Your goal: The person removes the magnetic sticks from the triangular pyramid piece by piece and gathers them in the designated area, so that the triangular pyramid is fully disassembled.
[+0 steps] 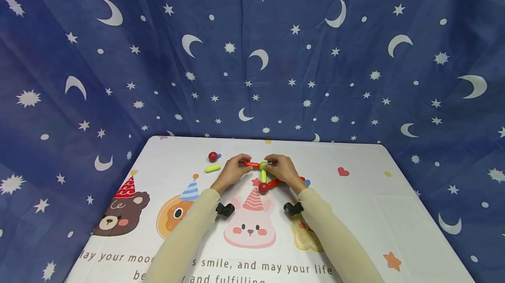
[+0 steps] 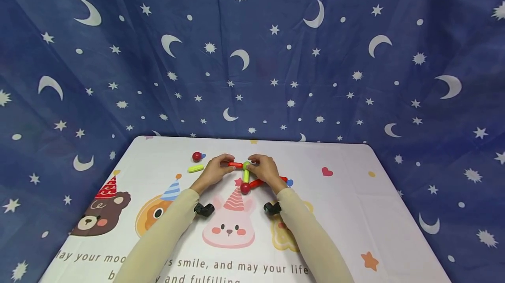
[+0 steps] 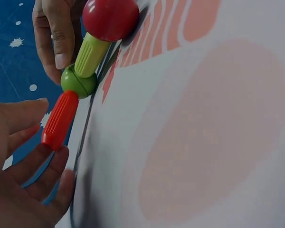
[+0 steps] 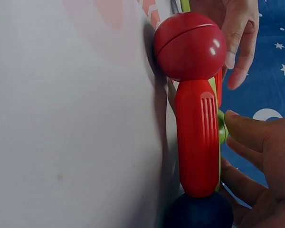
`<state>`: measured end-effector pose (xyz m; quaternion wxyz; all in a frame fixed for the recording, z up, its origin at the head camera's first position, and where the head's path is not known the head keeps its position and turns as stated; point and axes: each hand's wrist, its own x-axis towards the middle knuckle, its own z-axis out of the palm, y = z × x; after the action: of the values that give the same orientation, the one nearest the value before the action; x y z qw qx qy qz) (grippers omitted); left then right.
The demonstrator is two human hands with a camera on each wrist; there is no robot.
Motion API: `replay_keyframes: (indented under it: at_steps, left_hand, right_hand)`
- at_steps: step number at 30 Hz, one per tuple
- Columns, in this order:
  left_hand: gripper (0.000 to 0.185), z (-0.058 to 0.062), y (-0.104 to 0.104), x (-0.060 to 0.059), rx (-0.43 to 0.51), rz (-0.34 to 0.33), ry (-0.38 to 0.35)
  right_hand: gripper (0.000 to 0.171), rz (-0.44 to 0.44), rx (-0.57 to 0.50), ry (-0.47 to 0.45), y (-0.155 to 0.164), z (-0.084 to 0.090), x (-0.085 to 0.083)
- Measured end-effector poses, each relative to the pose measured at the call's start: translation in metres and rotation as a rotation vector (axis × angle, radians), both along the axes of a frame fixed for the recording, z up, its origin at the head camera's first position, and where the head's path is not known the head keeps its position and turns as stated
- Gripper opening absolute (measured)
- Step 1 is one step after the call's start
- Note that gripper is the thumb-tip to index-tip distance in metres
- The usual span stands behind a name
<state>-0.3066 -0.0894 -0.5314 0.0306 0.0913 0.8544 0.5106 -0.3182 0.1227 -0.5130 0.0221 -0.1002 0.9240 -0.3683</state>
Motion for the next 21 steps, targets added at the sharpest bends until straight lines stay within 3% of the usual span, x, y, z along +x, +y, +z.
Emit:
replay_keyframes:
  at_steps: [11,21]
  left_hand:
    - [0.029,-0.004,0.0098,-0.0048,-0.108,0.019,0.001]
    - [0.023,-0.0048,0.0108,-0.005,-0.125,0.007,-0.002]
  right_hand:
    - [0.032,0.023,0.033,-0.023,-0.0025,-0.0029,-0.0027]
    - [0.031,0.021,0.04,-0.012,-0.0012,-0.0055,-0.0032]
